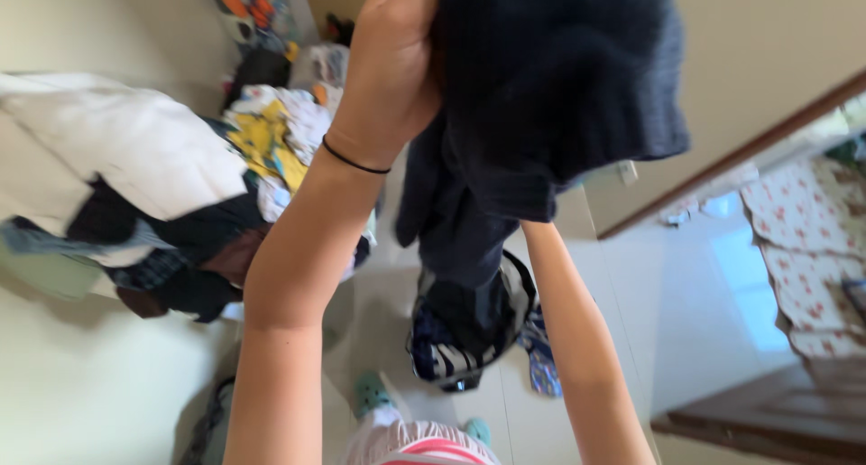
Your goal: The person picks up various articles of clothing from a large pile on a chair, folds or bunches them by hand, and places them into a clear storage bag on the floor. The person continues this process until the pile is mostly cleared and the bag is filled.
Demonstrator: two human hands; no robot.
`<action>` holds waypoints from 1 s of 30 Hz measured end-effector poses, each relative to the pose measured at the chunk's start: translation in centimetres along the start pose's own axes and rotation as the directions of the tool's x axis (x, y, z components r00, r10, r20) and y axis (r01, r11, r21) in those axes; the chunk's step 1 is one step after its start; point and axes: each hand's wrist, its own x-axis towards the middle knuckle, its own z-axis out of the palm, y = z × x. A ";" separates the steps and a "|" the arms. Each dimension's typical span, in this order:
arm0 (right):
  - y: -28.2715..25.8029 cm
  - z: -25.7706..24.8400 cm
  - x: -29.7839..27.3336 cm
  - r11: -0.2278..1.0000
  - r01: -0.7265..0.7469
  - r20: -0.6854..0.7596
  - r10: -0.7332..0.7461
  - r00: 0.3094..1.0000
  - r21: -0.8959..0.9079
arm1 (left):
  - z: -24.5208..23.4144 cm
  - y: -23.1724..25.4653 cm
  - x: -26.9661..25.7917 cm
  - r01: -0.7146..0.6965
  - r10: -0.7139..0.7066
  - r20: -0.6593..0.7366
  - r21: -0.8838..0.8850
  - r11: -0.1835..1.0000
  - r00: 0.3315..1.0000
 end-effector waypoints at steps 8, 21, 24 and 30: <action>2.8 -9.3 -7.0 0.994 -0.101 0.071 0.104 0.992 -0.052 | 0.9 -9.4 -4.8 0.106 -0.107 -0.020 -0.069 0.992 0.994; 13.1 -15.0 -15.3 0.744 -0.610 0.165 0.588 0.792 0.274 | -1.5 -21.8 -12.0 0.301 -0.351 -0.089 -0.346 0.888 0.932; 15.5 -14.8 -16.2 0.721 -0.553 0.188 0.527 0.829 0.417 | -3.0 -23.3 -12.8 0.320 -0.374 -0.121 -0.320 0.892 0.920; 21.9 -14.2 -19.2 0.634 -0.657 0.054 0.702 0.710 0.407 | -7.6 -27.1 -16.0 0.345 -0.452 -0.193 -0.412 0.843 0.871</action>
